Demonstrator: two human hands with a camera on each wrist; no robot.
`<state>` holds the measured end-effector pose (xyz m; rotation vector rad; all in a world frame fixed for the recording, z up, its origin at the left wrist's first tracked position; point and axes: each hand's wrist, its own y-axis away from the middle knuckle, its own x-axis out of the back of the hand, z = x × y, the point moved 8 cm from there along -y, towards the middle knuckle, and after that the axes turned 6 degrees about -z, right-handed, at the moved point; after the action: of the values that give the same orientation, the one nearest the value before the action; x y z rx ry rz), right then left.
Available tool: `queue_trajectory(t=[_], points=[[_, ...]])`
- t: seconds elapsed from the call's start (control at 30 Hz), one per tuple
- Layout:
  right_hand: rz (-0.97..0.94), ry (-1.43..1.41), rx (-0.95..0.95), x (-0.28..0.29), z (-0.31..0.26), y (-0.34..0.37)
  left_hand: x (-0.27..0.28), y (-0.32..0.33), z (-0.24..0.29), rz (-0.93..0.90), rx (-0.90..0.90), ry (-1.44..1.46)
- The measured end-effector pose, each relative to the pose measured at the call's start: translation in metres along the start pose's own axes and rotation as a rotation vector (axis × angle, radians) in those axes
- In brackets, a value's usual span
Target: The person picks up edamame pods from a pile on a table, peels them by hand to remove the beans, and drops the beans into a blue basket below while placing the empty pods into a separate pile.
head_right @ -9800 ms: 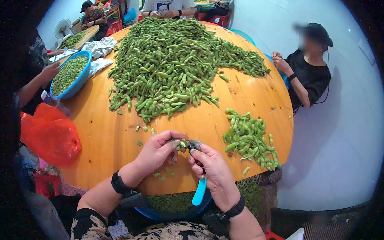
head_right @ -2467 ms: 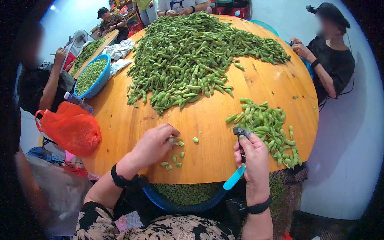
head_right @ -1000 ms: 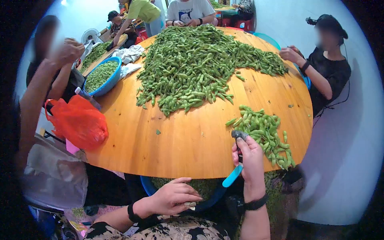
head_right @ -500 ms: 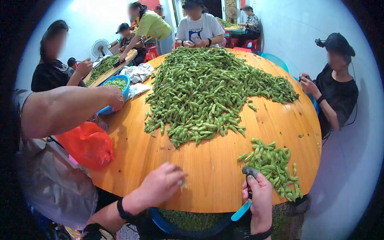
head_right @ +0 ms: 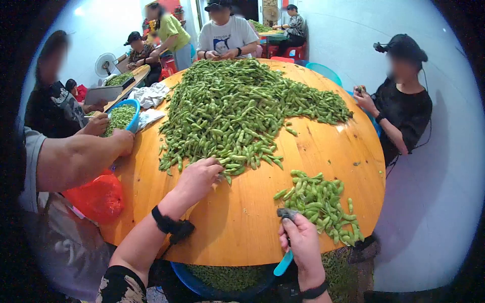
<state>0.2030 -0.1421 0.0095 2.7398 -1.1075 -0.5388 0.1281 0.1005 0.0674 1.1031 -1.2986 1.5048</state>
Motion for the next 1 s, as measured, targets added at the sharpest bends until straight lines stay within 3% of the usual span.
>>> queue_trajectory(t=[0.07,0.13,0.2,0.33,0.47,0.53,0.7,1.0], points=[[-0.015,0.032,-0.017,-0.005,0.004,-0.003,0.004,0.013,0.003,0.066,0.165,0.254],[-0.111,0.108,-0.019,-0.022,0.007,-0.008,0.010,0.024,0.028,0.091,0.127,0.322],[-0.141,0.128,0.003,-0.038,0.006,-0.013,-0.010,0.034,0.042,-0.084,0.218,0.821],[-0.215,0.070,-0.018,-0.067,0.007,-0.017,-0.020,0.039,0.054,-0.022,0.139,0.979],[-0.206,0.065,-0.012,-0.076,0.013,-0.016,-0.016,0.039,0.061,-0.040,0.020,0.861],[-0.194,0.044,-0.011,-0.078,0.015,-0.016,-0.009,0.042,0.067,0.054,-0.072,0.701],[-0.169,0.070,0.018,-0.084,0.021,-0.016,-0.011,0.045,0.063,0.072,-0.040,0.698],[-0.062,-0.239,-0.044,-0.093,0.032,-0.024,-0.009,0.045,0.053,0.171,-0.017,0.790]])
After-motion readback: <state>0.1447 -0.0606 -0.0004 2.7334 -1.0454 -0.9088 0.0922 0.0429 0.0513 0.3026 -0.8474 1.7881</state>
